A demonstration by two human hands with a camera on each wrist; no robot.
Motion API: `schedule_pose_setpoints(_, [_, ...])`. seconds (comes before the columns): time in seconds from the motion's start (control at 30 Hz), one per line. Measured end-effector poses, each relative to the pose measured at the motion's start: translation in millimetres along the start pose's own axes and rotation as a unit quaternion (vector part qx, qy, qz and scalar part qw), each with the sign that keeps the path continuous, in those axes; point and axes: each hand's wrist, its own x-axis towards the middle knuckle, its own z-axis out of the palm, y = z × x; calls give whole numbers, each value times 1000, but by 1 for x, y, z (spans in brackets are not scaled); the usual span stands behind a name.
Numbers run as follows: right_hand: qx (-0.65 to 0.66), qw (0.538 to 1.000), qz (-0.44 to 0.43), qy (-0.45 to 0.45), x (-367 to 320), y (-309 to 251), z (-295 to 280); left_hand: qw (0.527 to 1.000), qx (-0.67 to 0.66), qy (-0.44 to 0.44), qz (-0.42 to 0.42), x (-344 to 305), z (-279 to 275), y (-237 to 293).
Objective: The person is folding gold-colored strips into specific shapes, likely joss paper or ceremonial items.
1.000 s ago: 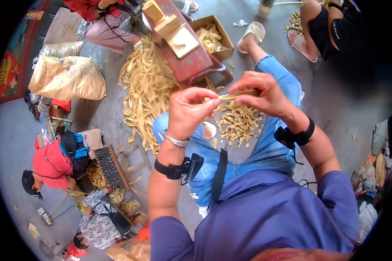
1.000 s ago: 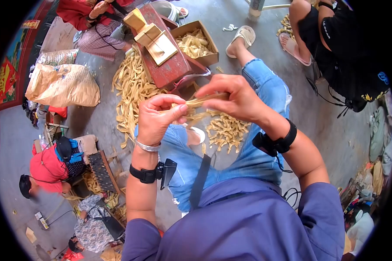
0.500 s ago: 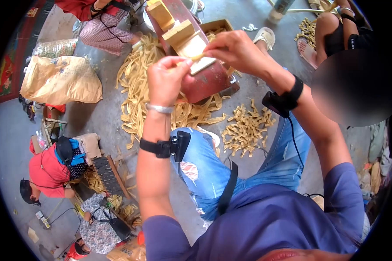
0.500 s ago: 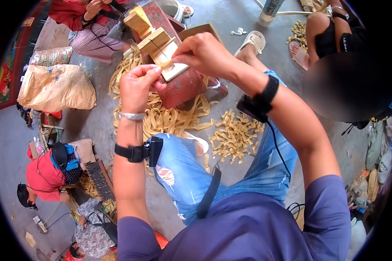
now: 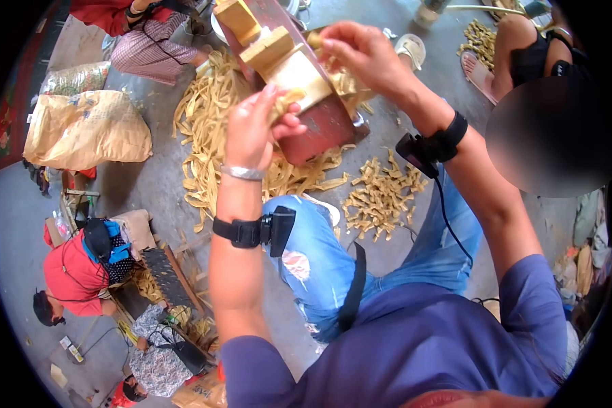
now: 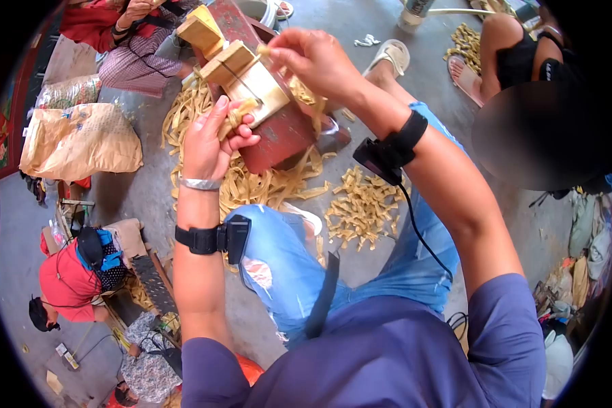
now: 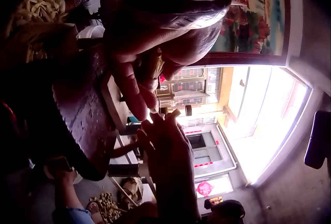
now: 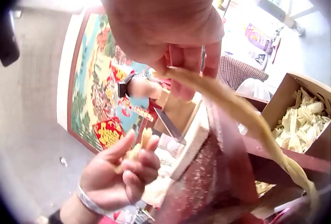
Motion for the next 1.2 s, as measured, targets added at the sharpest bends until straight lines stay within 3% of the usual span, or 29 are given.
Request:
schedule_pose_setpoints(0.03, [99, 995, -6, 5, -3, 2, -4, 1000, -5, -23, -16, -12, 9, -4])
schedule_pose_setpoints(0.13, [224, 974, 11, -17, -28, -12, -15, 987, 15, -119, -104, -47, 36, -25])
schedule_pose_setpoints(0.2, [293, 955, 9, -53, -53, -26, -21, 986, 92, -94, -102, -63, 60, -47])
schedule_pose_setpoints(0.23, [289, 955, -13, -68, -72, -42, -23, 988, 113, -59, -86, -70, 71, -56])
schedule_pose_setpoints(0.3, [228, 969, -8, -94, -114, -74, -34, 986, -58, -116, -101, -74, 77, -62])
schedule_pose_setpoints(0.33, [235, 965, -13, -112, -130, -79, -37, 989, -90, -92, -67, -83, 87, -58])
schedule_pose_setpoints(0.37, [106, 985, -66, -116, -145, -85, -43, 990, -120, -69, -29, -91, 97, -50])
schedule_pose_setpoints(0.4, [123, 982, -76, -120, -159, -91, -47, 987, -159, -39, 7, -98, 108, -42])
schedule_pose_setpoints(0.5, [285, 951, -84, -82, -191, -122, -58, 987, -53, -86, 124, -128, 142, -27])
schedule_pose_setpoints(0.53, [280, 952, -100, -71, -198, -132, -67, 988, 7, -45, 150, -136, 151, -18])
schedule_pose_setpoints(0.57, [306, 945, -112, -31, -206, -148, -71, 983, 44, -78, 158, -139, 150, -10])
schedule_pose_setpoints(0.6, [242, 955, -171, -2, -218, -169, -83, 987, -19, -95, 130, -141, 148, -4])
schedule_pose_setpoints(0.67, [173, 958, -226, -32, -233, -178, -106, 979, -95, -133, 125, -166, 167, 11])
schedule_pose_setpoints(0.7, [170, 955, -223, -92, -236, -175, -114, 971, -110, -155, 147, -190, 184, 20])
schedule_pose_setpoints(0.73, [145, 959, -225, -93, -241, -173, -116, 970, -121, -166, 133, -197, 185, 21])
schedule_pose_setpoints(0.83, [88, 963, -251, -34, -243, -173, -113, 970, -128, -167, 118, -204, 189, 21])
schedule_pose_setpoints(0.87, [56, 958, -277, 41, -240, -174, -103, 974, -106, -169, 110, -205, 187, 22])
schedule_pose_setpoints(0.93, [145, 957, -253, 11, -238, -178, -102, 980, -21, -164, 108, -207, 185, 25])
schedule_pose_setpoints(1.0, [150, 963, -216, 64, -235, -175, -86, 972, 139, -140, 125, -208, 186, 26])
schedule_pose_setpoints(1.1, [228, 963, -120, 84, -225, -171, -62, 860, 427, -135, 244, -208, 174, 24])
schedule_pose_setpoints(1.13, [255, 962, -88, 47, -224, -156, -66, 830, 469, -118, 279, -208, 171, 22])
schedule_pose_setpoints(1.2, [286, 958, -28, 1, -221, -135, -67, 820, 466, -54, 327, -205, 167, 9])
